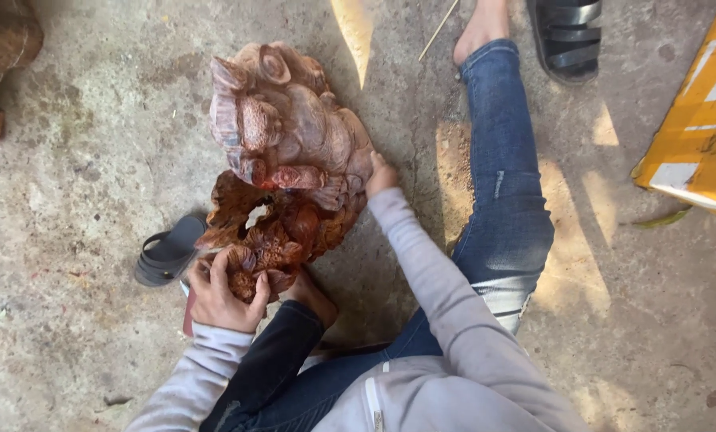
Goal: Hand-sanding an intricate wooden sculpture to smooth the surface and reach into carved details using sandpaper and a small tool.
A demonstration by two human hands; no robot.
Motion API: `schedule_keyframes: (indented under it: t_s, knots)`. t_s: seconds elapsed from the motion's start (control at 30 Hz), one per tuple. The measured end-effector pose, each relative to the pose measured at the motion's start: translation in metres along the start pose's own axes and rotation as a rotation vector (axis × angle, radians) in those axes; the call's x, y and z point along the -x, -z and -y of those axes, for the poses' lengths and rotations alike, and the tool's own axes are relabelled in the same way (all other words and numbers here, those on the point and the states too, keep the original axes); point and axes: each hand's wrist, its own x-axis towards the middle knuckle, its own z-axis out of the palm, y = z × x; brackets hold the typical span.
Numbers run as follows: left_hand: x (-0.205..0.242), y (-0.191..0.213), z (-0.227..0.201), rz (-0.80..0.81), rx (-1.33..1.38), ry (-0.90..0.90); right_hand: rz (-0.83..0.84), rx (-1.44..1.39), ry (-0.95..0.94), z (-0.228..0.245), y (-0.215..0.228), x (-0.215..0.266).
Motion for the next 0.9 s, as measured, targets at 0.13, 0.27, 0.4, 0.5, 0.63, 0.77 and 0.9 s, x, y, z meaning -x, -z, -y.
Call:
schedule_keyframes:
  t_s: [0.13, 0.27, 0.4, 0.5, 0.63, 0.77, 0.9]
  knots:
    - [0.002, -0.004, 0.001, -0.004, 0.000, 0.012, 0.063, 0.016, 0.148, 0.009, -0.011, 0.025]
    - [0.004, -0.005, 0.002, 0.012, -0.018, 0.030, -0.059, 0.003, 0.185, -0.043, -0.043, -0.011]
    - [-0.001, -0.003, -0.003, -0.008, -0.030, 0.022, -0.013, 0.018, 0.060, -0.012, -0.015, -0.003]
    - [0.003, -0.007, 0.002, 0.001, -0.042, 0.037, -0.007, 0.025, 0.136, -0.006, -0.003, 0.029]
    - [0.003, -0.006, 0.003, 0.027, -0.026, 0.045, -0.043, -0.247, 0.170, 0.043, 0.047, 0.017]
    - [0.001, -0.001, 0.000, 0.040, 0.006, 0.059, -0.071, -0.302, 0.293, 0.086, 0.042, -0.033]
    - [0.000, -0.001, -0.001, 0.049, -0.007, 0.058, -0.050, -0.014, 0.475, 0.084, 0.013, -0.024]
